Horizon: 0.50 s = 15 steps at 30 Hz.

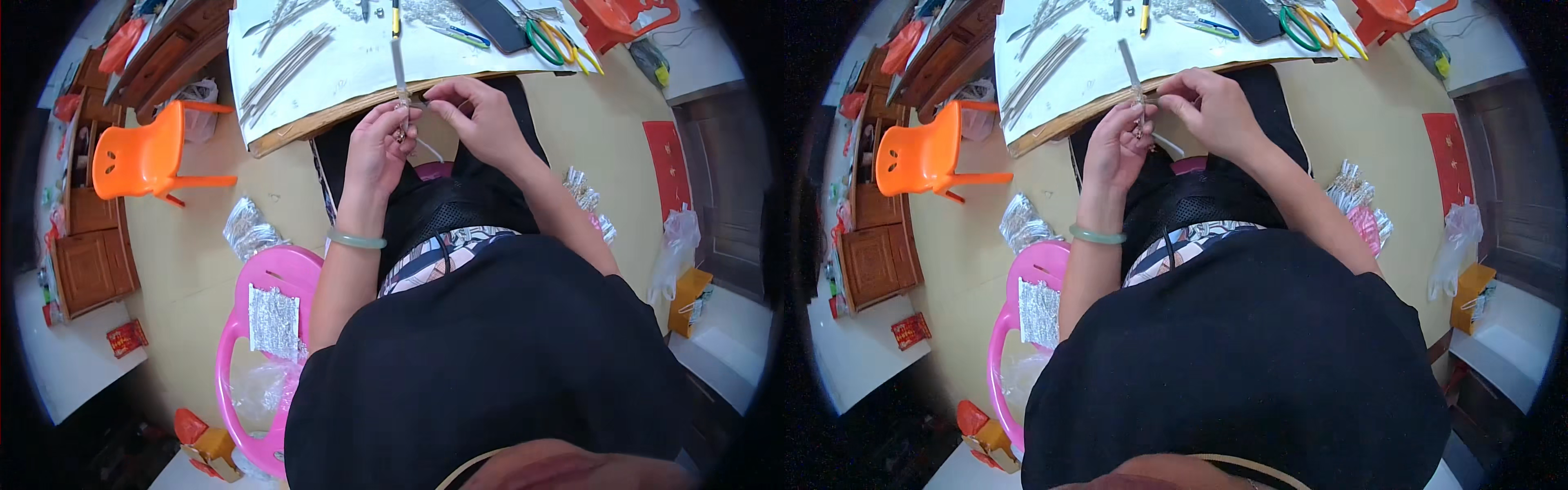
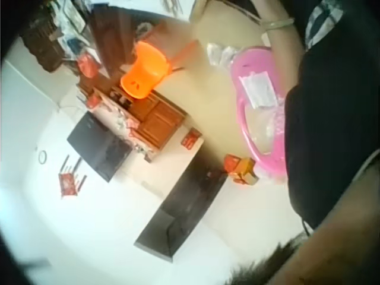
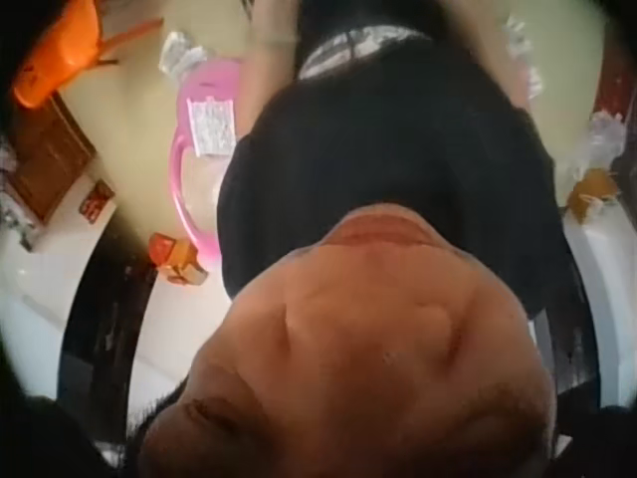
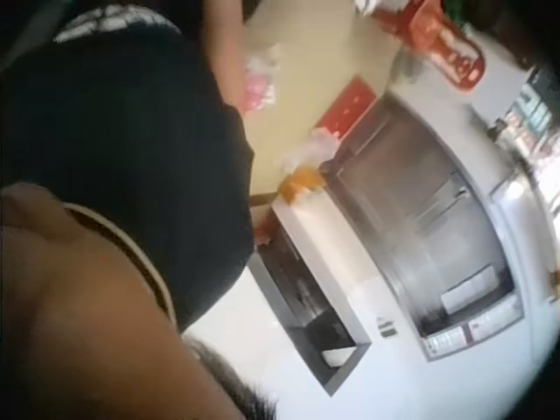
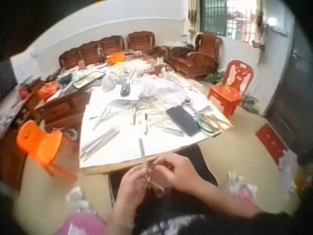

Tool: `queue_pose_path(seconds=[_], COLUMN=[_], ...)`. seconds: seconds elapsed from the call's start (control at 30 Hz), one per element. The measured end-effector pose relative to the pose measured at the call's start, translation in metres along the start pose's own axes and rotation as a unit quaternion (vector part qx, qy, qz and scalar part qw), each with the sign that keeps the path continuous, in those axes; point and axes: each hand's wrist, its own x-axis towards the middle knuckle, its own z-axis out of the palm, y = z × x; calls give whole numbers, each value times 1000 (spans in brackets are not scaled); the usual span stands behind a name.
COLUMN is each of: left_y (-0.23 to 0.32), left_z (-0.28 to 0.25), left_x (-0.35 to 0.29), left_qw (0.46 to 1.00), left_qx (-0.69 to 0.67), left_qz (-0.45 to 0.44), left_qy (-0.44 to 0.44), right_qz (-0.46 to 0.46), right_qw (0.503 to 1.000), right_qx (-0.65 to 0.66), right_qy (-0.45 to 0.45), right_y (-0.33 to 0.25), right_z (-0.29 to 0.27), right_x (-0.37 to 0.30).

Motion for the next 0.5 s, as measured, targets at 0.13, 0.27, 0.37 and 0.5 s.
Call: queue_pose_path(seconds=[0.13,0.27,0.37,0.5], left_y=[6,5,7,9], left_z=[-6,-9,-11,-10], left_x=[0,3,2,1], left_qw=[994,986,971,970], left_qx=[-102,-143,-197,-190], left_qz=[-46,-74,-89,-81], left_qy=[-16,-36,-105,-127], right_qz=[17,19,32,22], right_qw=[999,999,999,999], right_qx=[-19,-11,-5,32], right_qy=[-23,-23,-18,12], right_y=[0,2,5,18], right_z=[-1,0,-2,-3], right_x=[0,-2,0,1])
